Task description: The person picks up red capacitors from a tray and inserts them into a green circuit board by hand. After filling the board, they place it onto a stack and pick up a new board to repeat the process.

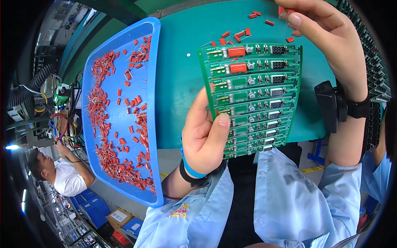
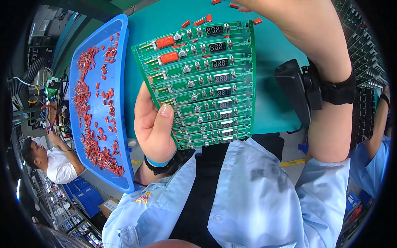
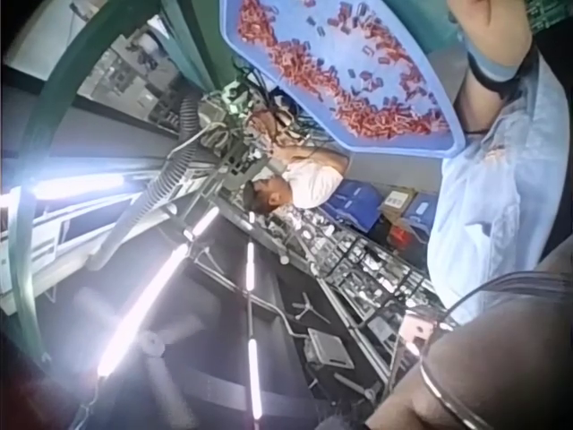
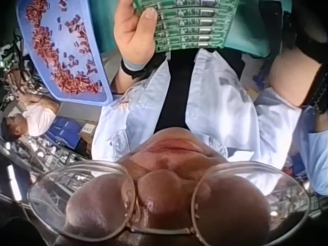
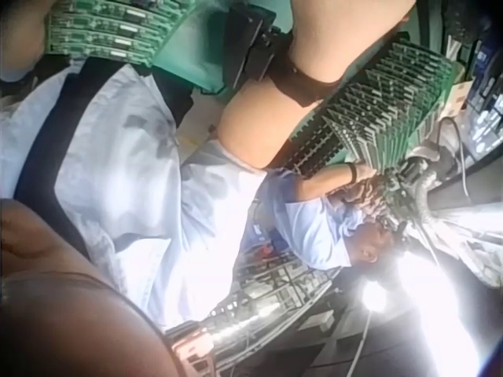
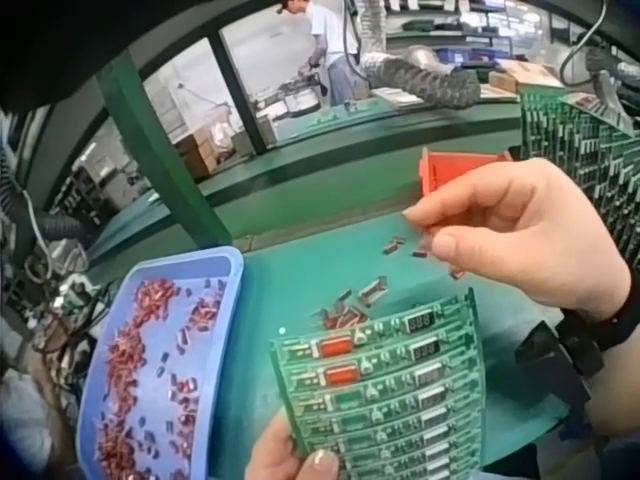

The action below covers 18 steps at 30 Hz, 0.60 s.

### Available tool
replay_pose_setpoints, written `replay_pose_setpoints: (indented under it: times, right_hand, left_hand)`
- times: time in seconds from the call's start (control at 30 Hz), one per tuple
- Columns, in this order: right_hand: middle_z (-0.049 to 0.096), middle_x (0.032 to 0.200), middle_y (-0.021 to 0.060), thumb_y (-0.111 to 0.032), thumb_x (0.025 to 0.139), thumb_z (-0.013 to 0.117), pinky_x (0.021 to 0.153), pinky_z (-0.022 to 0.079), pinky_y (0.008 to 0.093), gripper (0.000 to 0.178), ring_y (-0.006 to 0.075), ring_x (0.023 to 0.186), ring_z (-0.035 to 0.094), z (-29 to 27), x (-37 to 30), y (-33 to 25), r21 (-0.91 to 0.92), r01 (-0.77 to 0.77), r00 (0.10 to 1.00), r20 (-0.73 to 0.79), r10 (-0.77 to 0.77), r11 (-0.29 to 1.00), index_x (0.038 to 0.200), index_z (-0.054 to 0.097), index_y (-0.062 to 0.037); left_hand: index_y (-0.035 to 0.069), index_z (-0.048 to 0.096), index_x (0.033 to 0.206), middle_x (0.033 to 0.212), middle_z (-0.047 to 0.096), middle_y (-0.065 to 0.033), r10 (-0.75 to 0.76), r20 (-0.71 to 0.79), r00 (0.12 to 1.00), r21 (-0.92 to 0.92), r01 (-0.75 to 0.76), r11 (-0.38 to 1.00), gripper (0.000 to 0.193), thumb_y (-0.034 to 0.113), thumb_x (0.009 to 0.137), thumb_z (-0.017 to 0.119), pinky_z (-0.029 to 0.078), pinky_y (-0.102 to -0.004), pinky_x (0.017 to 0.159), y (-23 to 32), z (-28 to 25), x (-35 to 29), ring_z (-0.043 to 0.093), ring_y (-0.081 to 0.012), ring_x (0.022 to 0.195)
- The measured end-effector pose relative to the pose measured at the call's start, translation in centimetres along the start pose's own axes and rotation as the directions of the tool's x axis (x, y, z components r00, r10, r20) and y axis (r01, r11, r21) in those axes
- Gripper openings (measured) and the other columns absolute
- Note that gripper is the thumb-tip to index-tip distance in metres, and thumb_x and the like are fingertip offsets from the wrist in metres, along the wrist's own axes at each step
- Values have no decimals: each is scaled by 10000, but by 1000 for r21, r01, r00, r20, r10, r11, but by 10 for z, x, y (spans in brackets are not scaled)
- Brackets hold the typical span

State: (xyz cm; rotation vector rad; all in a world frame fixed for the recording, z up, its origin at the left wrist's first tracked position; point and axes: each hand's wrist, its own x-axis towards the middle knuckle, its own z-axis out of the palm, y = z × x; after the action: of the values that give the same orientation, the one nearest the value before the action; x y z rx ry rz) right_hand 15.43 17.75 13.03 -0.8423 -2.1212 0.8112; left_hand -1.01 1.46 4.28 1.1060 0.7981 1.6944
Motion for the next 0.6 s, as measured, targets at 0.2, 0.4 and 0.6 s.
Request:
replay_pose_setpoints:
  times: [0.2, 0.4, 0.6]
  right_hand:
    - [610, 785, 53, -1, 824, 572, 589, 460, 214, 194, 97, 676, 566, -6, -2, 16, 33, 60, 998, 7, -60, 998, 1013, 574, 47]
    - [609, 799, 56, 10, 810, 574, 599, 457, 220, 224, 102, 685, 566, -3, -7, 19, 64, 120, 993, 14, -121, 991, 1031, 568, 43]
    - [609, 812, 60, 21, 795, 577, 608, 454, 225, 255, 107, 695, 565, 7, -11, 15, 97, 180, 983, 18, -183, 979, 1049, 563, 39]
  left_hand:
    - [-62, 248, 1342, 1273, 453, -140, -3, -21, 1000, -15, 3, 1000, 478, -54, 884, 384, 342, -303, 970, -3, 1, -1, 458, -176, 1146]
    - [-61, 240, 1344, 1275, 451, -145, -1, -17, 1000, -18, 1, 1000, 481, -51, 886, 387, 349, -306, 967, -3, 0, 0, 460, -180, 1147]
    - [-61, 230, 1347, 1275, 450, -150, -8, -23, 1000, -13, 8, 1000, 486, -49, 887, 386, 353, -306, 965, -4, -1, -1, 463, -182, 1146]
